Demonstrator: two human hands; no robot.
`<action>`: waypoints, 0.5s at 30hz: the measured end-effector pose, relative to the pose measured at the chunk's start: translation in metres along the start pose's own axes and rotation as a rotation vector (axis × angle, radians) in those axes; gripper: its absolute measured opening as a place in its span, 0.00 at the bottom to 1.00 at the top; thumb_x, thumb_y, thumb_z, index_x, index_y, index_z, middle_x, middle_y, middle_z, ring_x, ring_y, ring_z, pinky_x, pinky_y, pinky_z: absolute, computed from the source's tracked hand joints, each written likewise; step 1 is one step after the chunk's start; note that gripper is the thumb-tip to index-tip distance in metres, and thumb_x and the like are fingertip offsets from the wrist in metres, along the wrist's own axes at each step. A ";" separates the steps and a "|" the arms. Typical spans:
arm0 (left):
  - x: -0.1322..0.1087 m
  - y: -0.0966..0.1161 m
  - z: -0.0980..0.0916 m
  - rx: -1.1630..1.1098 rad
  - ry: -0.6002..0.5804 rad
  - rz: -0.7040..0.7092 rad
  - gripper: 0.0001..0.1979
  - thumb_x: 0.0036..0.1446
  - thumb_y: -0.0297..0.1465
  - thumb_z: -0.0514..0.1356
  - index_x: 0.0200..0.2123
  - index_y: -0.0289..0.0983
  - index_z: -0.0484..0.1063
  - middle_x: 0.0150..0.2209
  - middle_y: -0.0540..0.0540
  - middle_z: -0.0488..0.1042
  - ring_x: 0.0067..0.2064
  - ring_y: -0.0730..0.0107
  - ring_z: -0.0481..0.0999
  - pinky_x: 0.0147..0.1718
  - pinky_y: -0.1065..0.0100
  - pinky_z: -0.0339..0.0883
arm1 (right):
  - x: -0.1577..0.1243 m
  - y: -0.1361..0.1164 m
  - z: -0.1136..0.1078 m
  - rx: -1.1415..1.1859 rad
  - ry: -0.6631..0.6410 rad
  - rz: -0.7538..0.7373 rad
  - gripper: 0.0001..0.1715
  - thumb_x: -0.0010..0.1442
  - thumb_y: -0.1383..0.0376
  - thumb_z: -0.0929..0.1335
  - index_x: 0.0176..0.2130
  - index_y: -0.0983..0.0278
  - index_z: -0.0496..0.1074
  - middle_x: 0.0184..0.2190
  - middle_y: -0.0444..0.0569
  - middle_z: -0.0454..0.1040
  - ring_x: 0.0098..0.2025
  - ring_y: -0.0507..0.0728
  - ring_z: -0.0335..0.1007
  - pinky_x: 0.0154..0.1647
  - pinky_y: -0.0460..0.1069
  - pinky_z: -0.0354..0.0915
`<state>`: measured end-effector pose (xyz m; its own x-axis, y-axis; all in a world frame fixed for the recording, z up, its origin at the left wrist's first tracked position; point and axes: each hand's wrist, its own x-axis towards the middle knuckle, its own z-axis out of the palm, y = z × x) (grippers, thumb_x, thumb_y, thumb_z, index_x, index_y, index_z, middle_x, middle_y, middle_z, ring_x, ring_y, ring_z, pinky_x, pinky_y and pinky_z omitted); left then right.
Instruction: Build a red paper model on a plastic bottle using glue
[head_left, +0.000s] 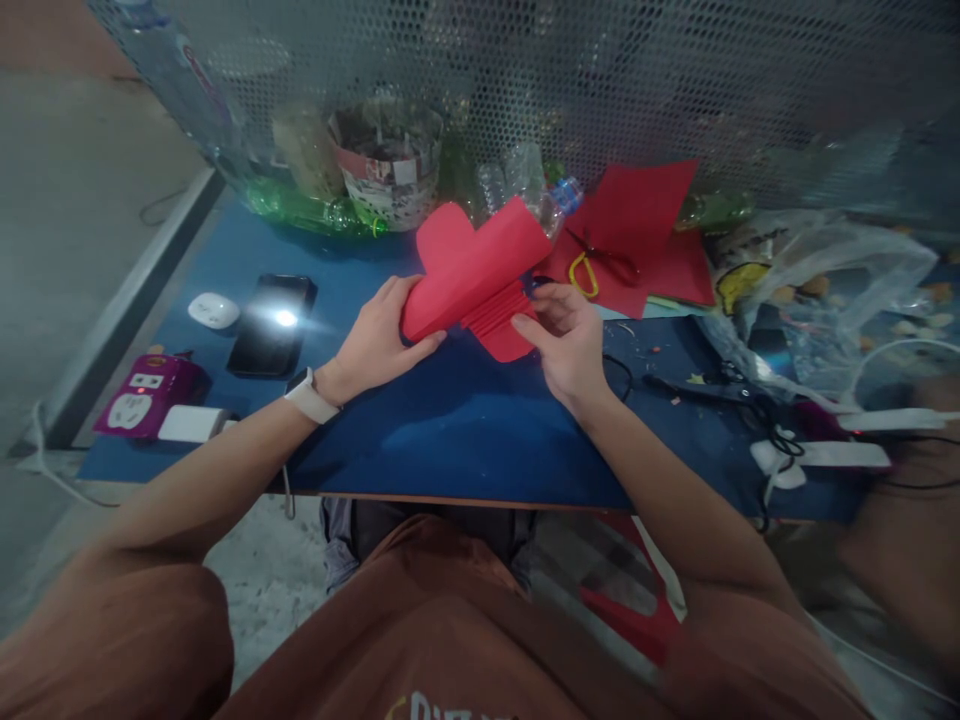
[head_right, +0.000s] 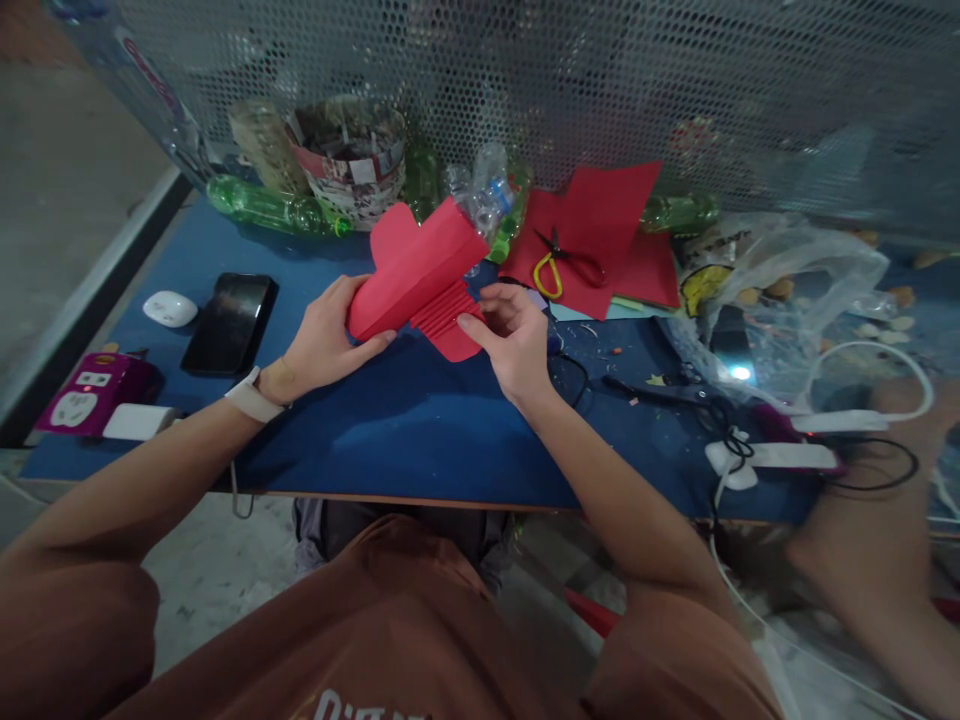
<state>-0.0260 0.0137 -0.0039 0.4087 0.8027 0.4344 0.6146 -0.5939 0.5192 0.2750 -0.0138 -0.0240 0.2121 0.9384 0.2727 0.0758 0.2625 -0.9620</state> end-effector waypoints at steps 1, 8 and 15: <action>0.000 0.000 0.000 -0.002 -0.004 -0.002 0.37 0.70 0.52 0.69 0.73 0.40 0.71 0.63 0.32 0.83 0.63 0.35 0.85 0.65 0.37 0.82 | 0.000 0.000 0.001 0.020 -0.008 0.022 0.34 0.51 0.44 0.89 0.48 0.53 0.81 0.41 0.45 0.86 0.44 0.61 0.85 0.50 0.58 0.85; 0.000 0.004 -0.001 -0.002 -0.016 -0.011 0.37 0.70 0.52 0.69 0.73 0.38 0.71 0.64 0.31 0.82 0.65 0.35 0.85 0.67 0.37 0.80 | -0.001 -0.003 0.006 0.134 -0.126 0.139 0.33 0.51 0.34 0.89 0.40 0.53 0.88 0.41 0.46 0.91 0.42 0.62 0.87 0.53 0.62 0.88; -0.001 0.003 0.001 -0.014 -0.006 0.011 0.36 0.70 0.51 0.69 0.73 0.38 0.71 0.63 0.32 0.83 0.63 0.38 0.85 0.66 0.39 0.81 | -0.003 -0.005 0.004 0.133 -0.130 0.142 0.33 0.49 0.33 0.90 0.39 0.53 0.90 0.39 0.46 0.92 0.38 0.60 0.87 0.48 0.60 0.89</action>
<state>-0.0243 0.0116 -0.0034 0.4192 0.7964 0.4359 0.6008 -0.6033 0.5245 0.2703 -0.0173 -0.0197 0.0832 0.9869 0.1383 -0.0769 0.1447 -0.9865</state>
